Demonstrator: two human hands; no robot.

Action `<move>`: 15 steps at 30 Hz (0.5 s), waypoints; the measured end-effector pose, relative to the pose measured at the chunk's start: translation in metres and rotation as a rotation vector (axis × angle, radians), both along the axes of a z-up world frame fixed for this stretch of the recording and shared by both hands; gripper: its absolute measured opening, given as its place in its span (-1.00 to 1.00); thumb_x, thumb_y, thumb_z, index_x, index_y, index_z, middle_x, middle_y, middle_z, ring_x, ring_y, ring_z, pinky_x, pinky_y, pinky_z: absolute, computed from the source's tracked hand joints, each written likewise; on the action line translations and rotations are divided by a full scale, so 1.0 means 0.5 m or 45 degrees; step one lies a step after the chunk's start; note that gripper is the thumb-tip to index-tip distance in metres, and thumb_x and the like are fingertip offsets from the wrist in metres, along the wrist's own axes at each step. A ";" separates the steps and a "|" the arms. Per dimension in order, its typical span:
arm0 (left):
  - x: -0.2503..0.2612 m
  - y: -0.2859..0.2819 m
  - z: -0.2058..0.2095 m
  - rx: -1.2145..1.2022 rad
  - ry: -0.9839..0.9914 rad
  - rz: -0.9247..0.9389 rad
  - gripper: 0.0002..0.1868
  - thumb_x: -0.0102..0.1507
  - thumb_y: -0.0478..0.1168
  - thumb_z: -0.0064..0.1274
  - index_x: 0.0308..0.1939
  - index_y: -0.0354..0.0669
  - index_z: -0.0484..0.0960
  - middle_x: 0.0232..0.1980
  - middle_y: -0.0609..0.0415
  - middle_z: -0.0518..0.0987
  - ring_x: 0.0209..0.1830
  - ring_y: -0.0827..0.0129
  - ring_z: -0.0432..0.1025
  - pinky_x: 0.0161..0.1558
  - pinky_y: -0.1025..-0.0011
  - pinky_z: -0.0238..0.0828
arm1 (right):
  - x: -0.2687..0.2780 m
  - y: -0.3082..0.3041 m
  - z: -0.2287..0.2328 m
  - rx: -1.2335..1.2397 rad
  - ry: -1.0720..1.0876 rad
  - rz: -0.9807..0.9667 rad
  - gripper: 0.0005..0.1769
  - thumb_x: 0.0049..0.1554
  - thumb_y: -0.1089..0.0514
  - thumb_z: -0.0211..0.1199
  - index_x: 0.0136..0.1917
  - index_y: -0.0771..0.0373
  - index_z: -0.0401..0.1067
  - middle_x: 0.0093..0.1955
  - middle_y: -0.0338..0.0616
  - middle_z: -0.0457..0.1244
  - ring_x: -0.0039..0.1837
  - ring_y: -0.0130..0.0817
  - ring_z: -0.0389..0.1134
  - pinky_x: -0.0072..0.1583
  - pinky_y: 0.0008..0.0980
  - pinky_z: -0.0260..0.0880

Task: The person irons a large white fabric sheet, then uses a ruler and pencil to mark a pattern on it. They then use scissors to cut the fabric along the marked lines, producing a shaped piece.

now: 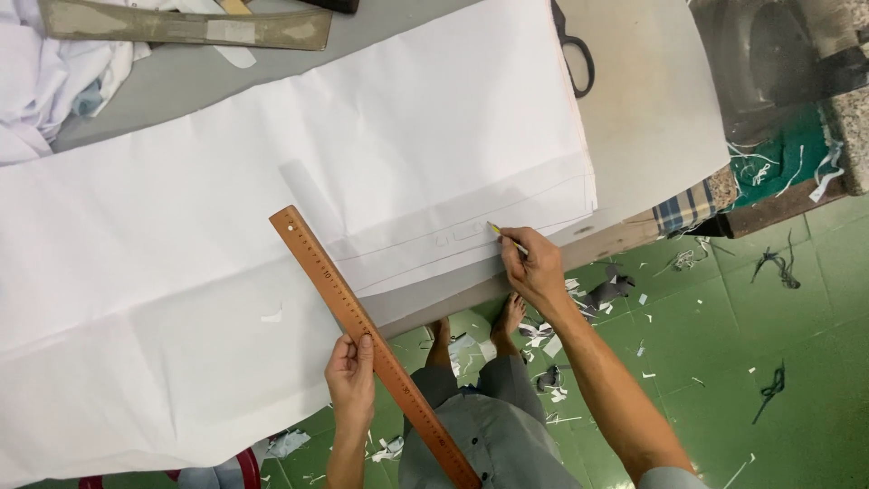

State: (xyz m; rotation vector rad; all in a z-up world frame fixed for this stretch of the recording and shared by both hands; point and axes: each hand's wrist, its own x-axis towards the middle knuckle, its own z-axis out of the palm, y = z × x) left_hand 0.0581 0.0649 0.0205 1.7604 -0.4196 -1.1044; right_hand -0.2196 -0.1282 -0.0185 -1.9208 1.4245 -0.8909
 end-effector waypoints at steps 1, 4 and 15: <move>-0.001 -0.002 -0.001 0.017 -0.011 -0.001 -0.87 0.38 -0.20 0.09 -0.15 -0.18 0.63 -0.22 0.25 0.52 -0.17 0.54 0.37 -0.02 0.61 0.40 | 0.002 -0.006 0.000 0.044 -0.031 -0.018 -0.81 0.28 0.26 0.12 0.08 0.28 0.53 -0.12 -0.17 0.43 -0.26 -0.43 0.33 -0.23 -0.43 0.30; -0.006 -0.005 -0.003 0.017 -0.007 -0.008 -0.86 0.37 -0.21 0.10 -0.10 -0.21 0.65 -0.19 0.21 0.54 -0.14 0.51 0.38 -0.01 0.58 0.42 | 0.004 0.003 0.001 0.105 -0.017 -0.127 -0.80 0.28 0.24 0.10 0.09 0.29 0.51 -0.14 -0.17 0.42 -0.29 -0.43 0.27 -0.24 -0.41 0.26; -0.054 -0.081 0.042 0.012 0.060 -0.215 -0.70 0.35 -0.23 0.07 0.12 -0.26 0.65 -0.06 0.10 0.65 -0.03 0.46 0.49 0.16 0.55 0.45 | -0.038 0.023 0.014 -0.028 0.081 -0.321 -0.70 0.35 0.20 0.05 0.29 0.35 0.41 0.17 0.02 0.39 0.11 -0.17 0.45 0.08 -0.22 0.48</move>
